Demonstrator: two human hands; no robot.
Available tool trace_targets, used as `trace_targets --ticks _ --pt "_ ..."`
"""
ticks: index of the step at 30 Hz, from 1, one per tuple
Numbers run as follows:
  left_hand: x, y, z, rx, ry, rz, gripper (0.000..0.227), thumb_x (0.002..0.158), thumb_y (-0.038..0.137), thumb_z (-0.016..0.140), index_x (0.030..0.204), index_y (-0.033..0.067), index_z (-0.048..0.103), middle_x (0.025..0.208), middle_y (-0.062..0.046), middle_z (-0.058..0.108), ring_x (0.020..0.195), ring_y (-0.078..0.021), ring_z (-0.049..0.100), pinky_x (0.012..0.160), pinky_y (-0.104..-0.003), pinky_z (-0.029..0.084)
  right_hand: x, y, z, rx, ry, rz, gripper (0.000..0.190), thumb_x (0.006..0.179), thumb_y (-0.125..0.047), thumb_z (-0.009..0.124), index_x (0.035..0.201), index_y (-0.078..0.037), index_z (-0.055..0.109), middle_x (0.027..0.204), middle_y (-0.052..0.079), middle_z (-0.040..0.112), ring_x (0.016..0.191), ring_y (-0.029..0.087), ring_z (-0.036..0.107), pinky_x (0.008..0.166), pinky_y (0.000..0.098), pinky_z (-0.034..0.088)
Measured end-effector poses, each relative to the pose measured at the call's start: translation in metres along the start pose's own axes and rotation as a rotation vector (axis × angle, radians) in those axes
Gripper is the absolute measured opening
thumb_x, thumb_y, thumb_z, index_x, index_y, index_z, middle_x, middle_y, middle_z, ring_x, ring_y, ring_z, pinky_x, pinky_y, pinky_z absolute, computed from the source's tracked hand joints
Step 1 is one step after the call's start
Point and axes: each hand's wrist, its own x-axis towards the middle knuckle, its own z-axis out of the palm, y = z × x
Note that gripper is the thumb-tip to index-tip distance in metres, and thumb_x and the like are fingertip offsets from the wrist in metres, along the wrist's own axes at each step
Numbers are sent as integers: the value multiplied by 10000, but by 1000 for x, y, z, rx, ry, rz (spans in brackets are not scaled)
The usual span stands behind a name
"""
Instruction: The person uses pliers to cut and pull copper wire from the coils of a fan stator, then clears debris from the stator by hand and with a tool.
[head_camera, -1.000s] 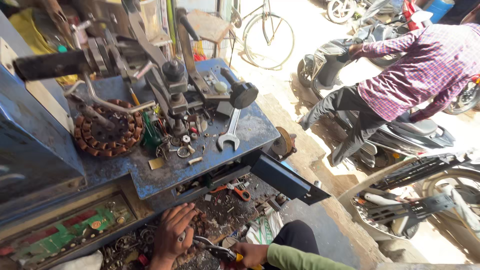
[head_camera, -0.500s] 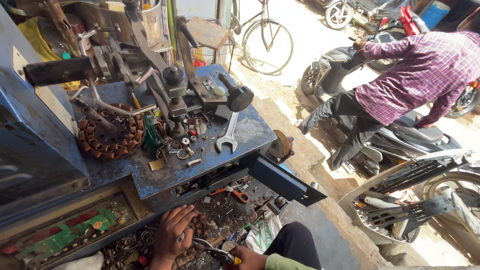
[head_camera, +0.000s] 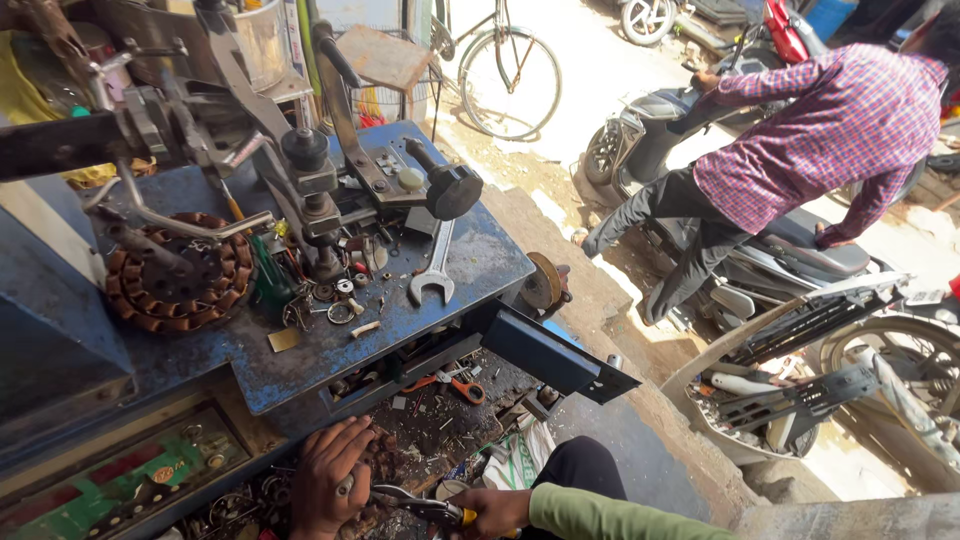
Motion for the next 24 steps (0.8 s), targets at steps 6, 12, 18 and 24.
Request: trace_targets --ticks 6,12,18,24 --pt "4 -2 0 55 0 39 405 747 131 507 1032 12 771 1193 -113 748 1179 -267 666 1053 -451 472 11 -12 19 -51 286 283 600 805 -489 853 1146 -56 616 1060 104 666 983 229 653 851 375 517" --pt "8 -4 11 53 -17 105 399 761 158 506 1031 30 771 1201 -104 744 1174 -273 664 1039 -462 473 29 40 29 -393 393 148 599 865 -621 785 851 -29 699 889 236 672 846 311 658 747 382 497" --pt "16 7 18 41 -30 160 380 826 235 489 1020 71 771 1217 -88 726 1191 -296 649 1077 -517 438 44 86 57 -452 687 -21 488 805 -490 806 1004 -53 719 934 202 670 925 376 642 885 463 464" --pt "-1 -8 17 -33 102 200 371 864 158 536 1146 71 761 1314 -132 713 1259 -346 648 1148 -529 426 45 100 35 -347 683 -62 547 742 -308 790 1182 -16 649 1139 212 674 1088 367 649 935 441 518"
